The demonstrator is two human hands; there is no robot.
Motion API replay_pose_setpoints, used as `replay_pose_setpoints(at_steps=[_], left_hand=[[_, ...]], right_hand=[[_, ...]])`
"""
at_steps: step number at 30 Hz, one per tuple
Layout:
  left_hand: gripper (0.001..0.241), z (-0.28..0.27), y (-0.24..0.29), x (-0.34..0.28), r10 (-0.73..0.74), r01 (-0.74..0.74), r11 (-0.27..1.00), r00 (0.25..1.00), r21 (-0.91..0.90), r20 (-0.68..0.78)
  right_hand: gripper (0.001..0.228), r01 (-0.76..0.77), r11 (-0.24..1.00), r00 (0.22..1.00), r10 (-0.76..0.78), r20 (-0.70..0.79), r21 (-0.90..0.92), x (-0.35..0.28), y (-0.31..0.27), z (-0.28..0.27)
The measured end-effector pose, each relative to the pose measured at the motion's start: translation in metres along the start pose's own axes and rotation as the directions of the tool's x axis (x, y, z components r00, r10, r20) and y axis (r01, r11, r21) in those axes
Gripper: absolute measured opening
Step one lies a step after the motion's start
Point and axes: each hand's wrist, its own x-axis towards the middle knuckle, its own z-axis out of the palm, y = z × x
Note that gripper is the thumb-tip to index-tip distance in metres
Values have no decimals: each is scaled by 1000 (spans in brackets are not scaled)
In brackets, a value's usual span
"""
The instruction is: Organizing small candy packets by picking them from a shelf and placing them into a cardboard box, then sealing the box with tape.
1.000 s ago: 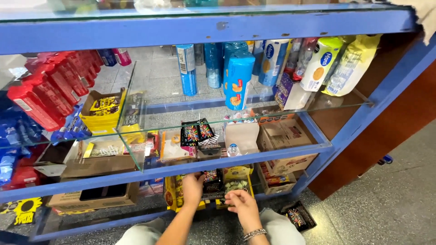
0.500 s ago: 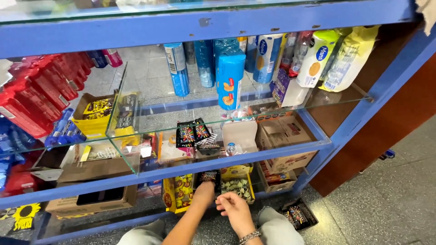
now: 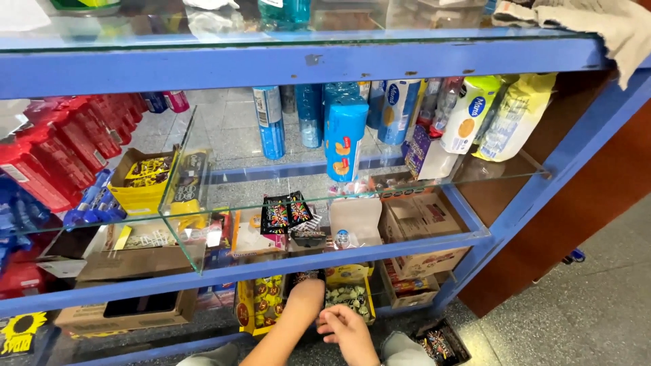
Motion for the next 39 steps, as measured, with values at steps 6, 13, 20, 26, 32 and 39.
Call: replay_pose_setpoints(at_steps=[6,13,20,26,32,39], left_hand=[[20,-66,-18,-80,99,-208,968,829,-139,-550],[51,-93,-73,-34,20,60,992,792,111,-610],[66,-77,-89,-27,114,59,962,801,268,-588],[60,-74,-97,-21,224,54,931,698,361,-681],[60,-75,-47,-133,271,-163,962,467,219,-842],[64,192,-5,-23,451,512,499,536,700,-713]], right_hand=[[24,152,986,984,-158,-84,-71,12,13,4],[24,88,996,992,-91,-85,-34,9,3,-3],[24,75,994,994,-80,-68,-74,8,2,1],[20,11,999,998,-13,-62,-32,1,-4,3],[44,-52,957,998,57,-12,285,18,3,-1],[90,-171,575,977,-5,213,800,25,13,-4]])
